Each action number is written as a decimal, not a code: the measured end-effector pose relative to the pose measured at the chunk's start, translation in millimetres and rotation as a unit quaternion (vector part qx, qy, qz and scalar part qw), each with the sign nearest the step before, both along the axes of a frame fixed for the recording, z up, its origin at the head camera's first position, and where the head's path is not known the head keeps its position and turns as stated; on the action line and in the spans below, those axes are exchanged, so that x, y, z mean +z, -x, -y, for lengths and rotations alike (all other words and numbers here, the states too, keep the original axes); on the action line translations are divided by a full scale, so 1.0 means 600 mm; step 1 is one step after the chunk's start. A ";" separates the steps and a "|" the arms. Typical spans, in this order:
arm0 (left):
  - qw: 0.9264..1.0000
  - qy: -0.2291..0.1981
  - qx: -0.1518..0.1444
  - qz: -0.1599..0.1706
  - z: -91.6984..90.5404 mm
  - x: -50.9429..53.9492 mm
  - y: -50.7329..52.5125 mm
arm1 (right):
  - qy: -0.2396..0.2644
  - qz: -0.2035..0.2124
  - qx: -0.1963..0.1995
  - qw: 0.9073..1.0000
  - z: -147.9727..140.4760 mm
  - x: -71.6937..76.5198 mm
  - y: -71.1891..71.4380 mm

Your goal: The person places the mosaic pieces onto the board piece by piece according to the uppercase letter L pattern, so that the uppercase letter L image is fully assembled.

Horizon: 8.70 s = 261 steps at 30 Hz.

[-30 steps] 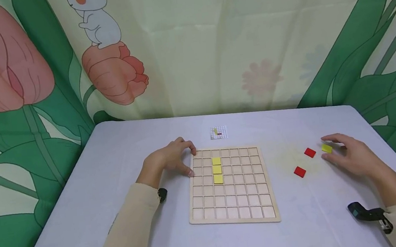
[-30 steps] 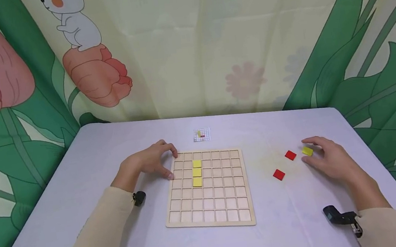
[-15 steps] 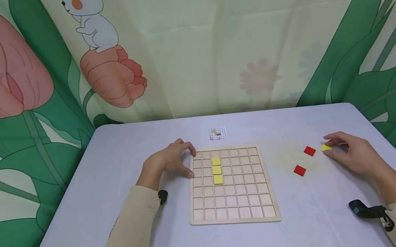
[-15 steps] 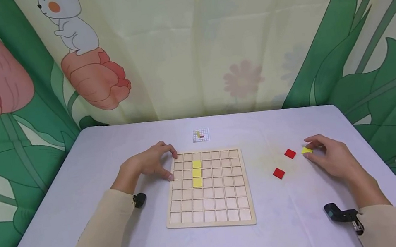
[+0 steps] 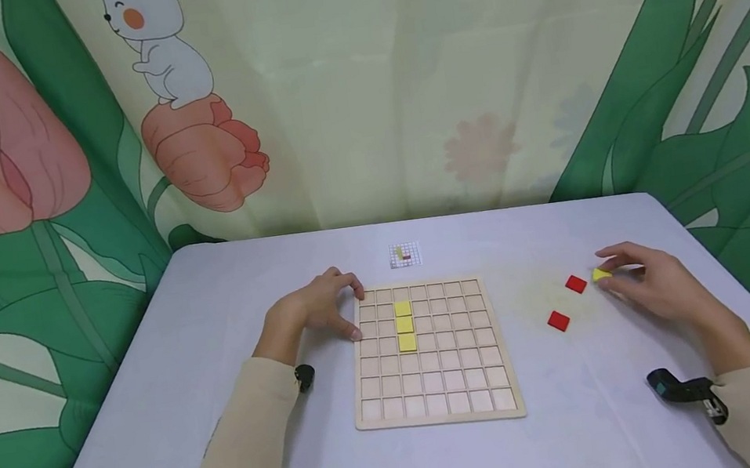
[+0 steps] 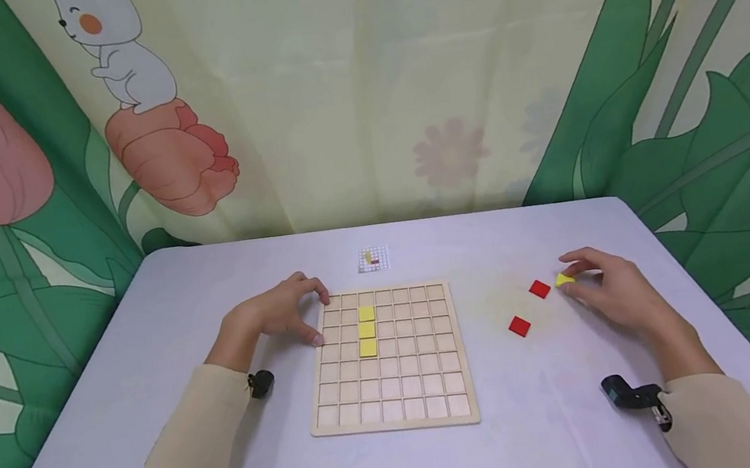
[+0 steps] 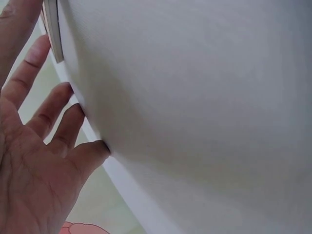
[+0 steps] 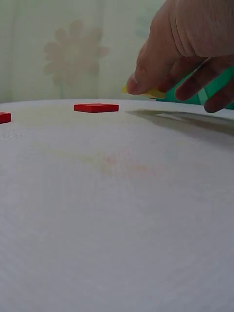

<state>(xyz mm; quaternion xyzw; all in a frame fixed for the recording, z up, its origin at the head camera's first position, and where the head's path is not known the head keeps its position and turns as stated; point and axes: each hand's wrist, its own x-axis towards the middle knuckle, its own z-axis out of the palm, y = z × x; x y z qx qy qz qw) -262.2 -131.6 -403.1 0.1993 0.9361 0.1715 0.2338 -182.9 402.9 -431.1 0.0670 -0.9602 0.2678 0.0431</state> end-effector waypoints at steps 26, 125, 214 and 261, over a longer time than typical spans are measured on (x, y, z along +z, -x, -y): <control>1.000 -0.002 0.002 -0.007 0.002 0.000 -0.004 | 0.051 -0.082 0.093 0.991 0.165 0.064 0.008; 1.000 0.004 0.003 -0.007 0.005 0.009 -0.012 | 0.072 0.018 0.257 0.964 0.365 0.018 -0.030; 1.000 -0.017 0.014 -0.004 0.013 -0.010 -0.008 | -0.016 -0.014 0.152 0.988 0.132 0.010 -0.038; 1.000 -0.029 0.009 -0.007 0.017 -0.009 -0.009 | 0.090 0.032 0.267 0.959 0.319 0.026 -0.023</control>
